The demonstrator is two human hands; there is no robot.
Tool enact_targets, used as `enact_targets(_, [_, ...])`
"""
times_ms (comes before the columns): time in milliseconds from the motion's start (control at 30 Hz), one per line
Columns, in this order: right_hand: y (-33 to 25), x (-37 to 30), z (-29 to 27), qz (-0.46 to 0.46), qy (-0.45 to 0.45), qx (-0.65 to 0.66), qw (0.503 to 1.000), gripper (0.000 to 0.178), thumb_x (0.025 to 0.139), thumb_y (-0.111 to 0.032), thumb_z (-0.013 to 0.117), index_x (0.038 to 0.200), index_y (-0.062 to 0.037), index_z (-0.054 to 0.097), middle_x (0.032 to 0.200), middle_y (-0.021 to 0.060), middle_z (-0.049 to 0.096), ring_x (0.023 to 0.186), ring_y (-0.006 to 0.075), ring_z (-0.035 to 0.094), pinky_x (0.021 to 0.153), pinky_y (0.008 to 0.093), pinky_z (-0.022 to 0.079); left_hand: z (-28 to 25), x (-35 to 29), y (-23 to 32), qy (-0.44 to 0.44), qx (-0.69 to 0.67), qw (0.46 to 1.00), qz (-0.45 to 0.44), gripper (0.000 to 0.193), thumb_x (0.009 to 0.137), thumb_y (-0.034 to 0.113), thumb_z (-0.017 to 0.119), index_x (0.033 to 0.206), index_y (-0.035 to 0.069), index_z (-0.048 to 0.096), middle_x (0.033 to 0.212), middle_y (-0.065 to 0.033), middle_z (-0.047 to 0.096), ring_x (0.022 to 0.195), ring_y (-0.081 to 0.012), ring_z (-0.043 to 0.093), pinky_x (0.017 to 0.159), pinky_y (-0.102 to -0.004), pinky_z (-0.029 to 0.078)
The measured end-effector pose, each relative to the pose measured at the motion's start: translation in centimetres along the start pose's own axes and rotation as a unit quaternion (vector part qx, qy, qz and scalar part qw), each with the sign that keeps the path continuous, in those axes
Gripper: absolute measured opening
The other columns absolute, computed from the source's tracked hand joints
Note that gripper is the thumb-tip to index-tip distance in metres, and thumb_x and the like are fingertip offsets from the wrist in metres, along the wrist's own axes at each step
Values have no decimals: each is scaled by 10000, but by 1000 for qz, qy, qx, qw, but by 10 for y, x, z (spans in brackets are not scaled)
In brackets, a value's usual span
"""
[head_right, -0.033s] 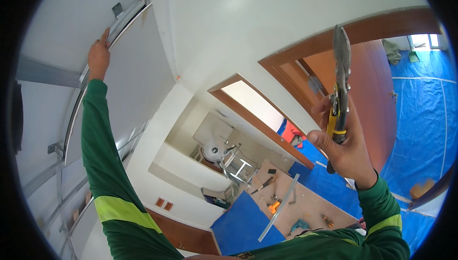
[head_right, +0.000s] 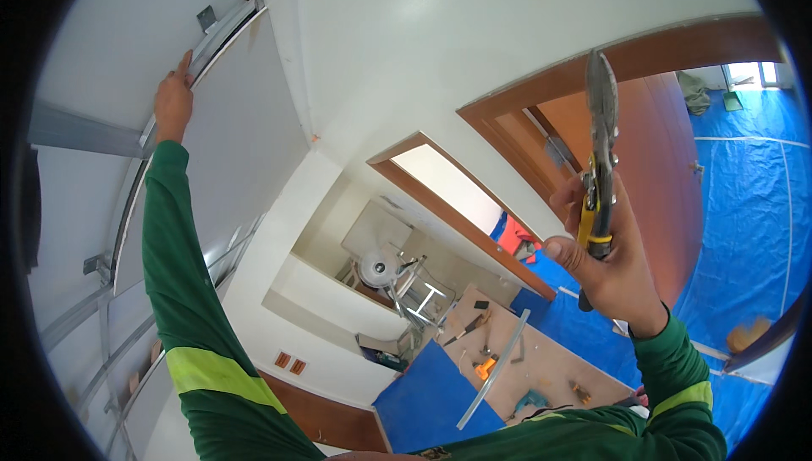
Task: The person sits on the floor and uses tin snips to cut several pieces of metal profile. They repeatedly measure, cut, and fit the pieces into a ceiling track, adjusting the cuts as needed.
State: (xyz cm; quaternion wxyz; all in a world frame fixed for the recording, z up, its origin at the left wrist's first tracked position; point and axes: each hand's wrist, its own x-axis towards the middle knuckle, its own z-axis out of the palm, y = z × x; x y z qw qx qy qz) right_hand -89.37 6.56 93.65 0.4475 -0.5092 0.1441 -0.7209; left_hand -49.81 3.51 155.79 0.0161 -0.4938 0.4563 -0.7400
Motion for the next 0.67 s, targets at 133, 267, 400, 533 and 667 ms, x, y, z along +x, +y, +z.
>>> enact_targets(133, [5,7,3,1,-24,2,1000,835,933,-393,944,1546,-56,489,1305,68,618,1038,146,536,962,352,499,13,4,0,-1,-33,999,-8,593,1100,137,637,1651,345,566,1143,-190,771,1018,-425,760,890,-561,622])
enact_targets(267, [9,11,11,21,-47,10,999,855,912,-417,959,1537,-62,496,1300,68,620,1042,147,543,955,350,499,24,-4,0,31,-7,999,22,606,1098,140,645,1657,355,556,1124,-184,766,1011,-420,757,882,-565,618])
enact_targets(400, [14,17,19,38,-61,22,997,889,877,-432,984,1534,-76,504,1280,69,641,1039,140,558,958,346,496,24,7,7,30,13,999,11,614,1099,149,648,1662,371,547,1106,-167,764,1009,-400,758,878,-560,617])
enact_targets(533, [21,14,21,51,-76,15,996,924,877,-446,981,1562,-74,486,1288,75,643,1040,144,562,968,347,497,27,11,11,14,42,999,-10,656,1111,156,642,1699,405,490,1144,-171,761,1046,-408,752,895,-556,613])
enact_targets(667, [27,14,22,60,-81,15,995,942,882,-452,977,1586,-76,475,1299,80,646,1048,151,568,977,351,501,23,13,16,13,107,994,7,696,1106,169,656,1721,421,448,1180,-149,772,1087,-366,765,907,-523,629])
